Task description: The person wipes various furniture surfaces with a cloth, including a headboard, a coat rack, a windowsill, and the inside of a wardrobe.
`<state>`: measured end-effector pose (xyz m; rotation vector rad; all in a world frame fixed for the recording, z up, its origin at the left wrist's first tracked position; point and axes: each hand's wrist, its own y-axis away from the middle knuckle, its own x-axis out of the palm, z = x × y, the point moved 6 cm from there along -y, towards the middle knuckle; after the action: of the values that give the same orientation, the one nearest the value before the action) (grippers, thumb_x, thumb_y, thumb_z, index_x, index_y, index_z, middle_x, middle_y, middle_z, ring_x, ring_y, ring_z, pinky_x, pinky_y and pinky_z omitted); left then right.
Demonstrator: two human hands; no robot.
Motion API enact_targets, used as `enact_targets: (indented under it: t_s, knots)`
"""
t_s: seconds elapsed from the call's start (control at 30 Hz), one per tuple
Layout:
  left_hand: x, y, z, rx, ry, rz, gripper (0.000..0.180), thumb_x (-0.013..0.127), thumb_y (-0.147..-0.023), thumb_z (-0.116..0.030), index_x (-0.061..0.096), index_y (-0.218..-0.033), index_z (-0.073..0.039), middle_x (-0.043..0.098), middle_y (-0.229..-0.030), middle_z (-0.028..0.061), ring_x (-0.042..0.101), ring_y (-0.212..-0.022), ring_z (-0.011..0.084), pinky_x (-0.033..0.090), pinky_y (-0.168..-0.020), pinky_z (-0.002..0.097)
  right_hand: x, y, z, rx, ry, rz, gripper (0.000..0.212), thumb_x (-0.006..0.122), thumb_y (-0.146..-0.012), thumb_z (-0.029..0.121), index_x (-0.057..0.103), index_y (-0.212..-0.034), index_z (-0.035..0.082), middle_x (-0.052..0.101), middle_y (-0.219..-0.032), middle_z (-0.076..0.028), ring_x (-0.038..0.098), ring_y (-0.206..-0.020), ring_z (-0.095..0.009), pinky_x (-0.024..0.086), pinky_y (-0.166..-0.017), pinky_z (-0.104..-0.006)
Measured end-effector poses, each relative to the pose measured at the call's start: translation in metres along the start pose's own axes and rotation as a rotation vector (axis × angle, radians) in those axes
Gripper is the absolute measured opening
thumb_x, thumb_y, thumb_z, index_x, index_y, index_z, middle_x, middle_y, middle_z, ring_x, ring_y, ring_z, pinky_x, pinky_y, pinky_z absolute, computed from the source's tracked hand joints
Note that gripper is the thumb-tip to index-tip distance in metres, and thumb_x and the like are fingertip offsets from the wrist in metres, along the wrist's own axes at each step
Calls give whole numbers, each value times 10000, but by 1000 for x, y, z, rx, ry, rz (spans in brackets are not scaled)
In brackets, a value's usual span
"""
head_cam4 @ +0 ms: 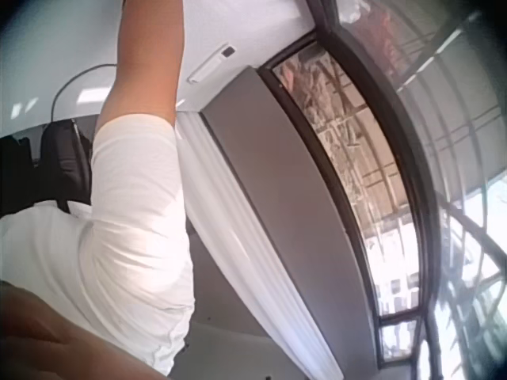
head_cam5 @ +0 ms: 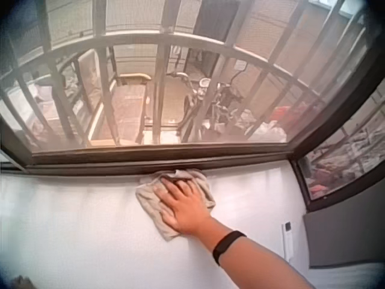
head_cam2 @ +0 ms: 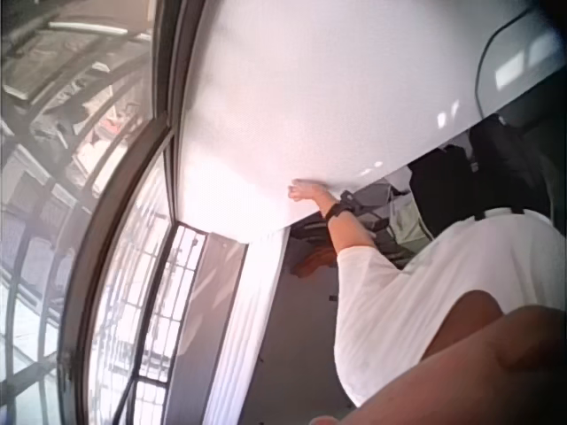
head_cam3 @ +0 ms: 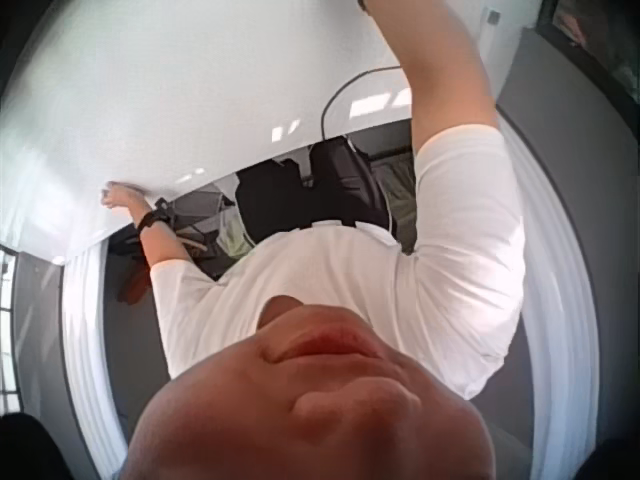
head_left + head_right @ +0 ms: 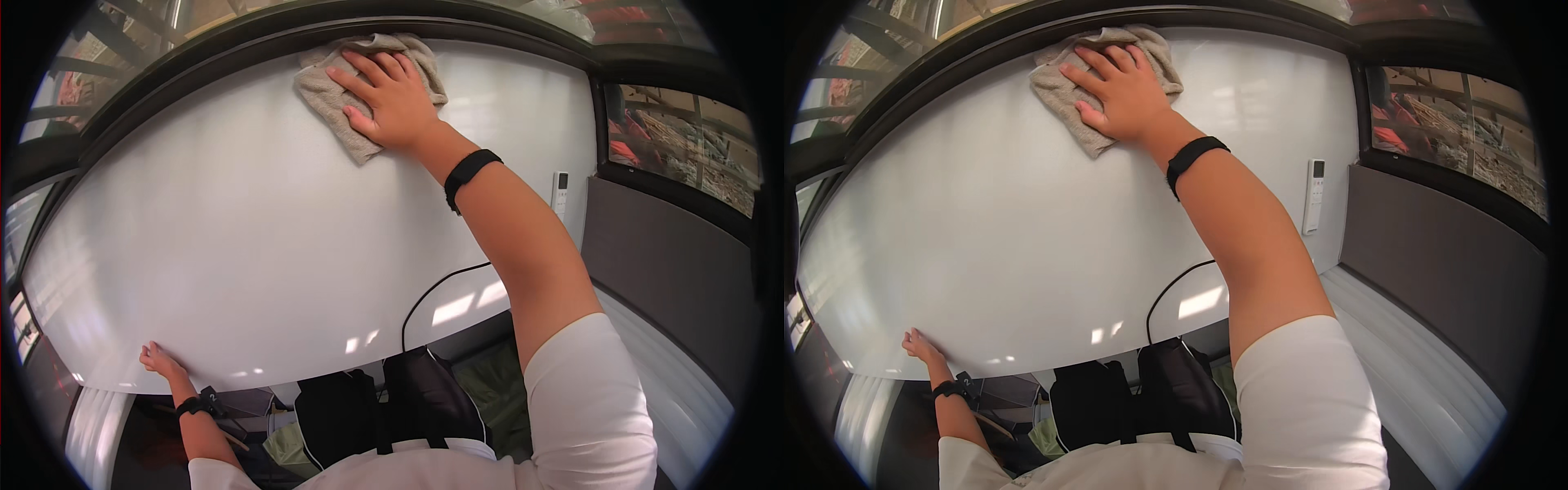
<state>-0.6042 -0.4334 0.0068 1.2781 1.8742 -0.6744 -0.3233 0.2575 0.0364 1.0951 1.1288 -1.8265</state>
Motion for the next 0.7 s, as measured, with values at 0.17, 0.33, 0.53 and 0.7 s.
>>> enact_targets:
  t_s: [0.17,0.33,0.53,0.7]
  knots:
    - [72,214,-191,742,-232,279,384,479,-932,-145,436,-1290,-12,390,-1321,161,400,-1232,309,326,-1056,430,-86,123,-188,172,262,17,483,513,-869,384,488,-1338,271,422,-1407,-18,391,-1217,-270,273,-1076,-460]
    - [151,454,-281,1156,-251,707,441,489,-883,-110,494,-1324,-88,351,-1428,166,219,-1381,412,145,-1100,572,-119,196,-314,428,468,9,496,424,-927,394,415,-1399,244,391,-1441,-66,352,-1296,-308,269,-1096,-443]
    - [174,501,-273,1294,-285,597,462,492,-848,-87,529,-1307,-115,352,-1441,153,215,-1395,403,94,-1105,593,-138,244,-413,514,547,6,486,402,-943,415,429,-1361,169,389,-1431,-130,389,-1264,-360,337,-1055,-446]
    - [180,512,-273,1328,-261,612,503,506,-829,-102,505,-1327,-173,346,-1434,137,223,-1393,394,85,-1109,594,-155,255,-436,509,578,20,507,420,-943,389,403,-1382,137,383,-1437,-147,386,-1276,-384,327,-1070,-438]
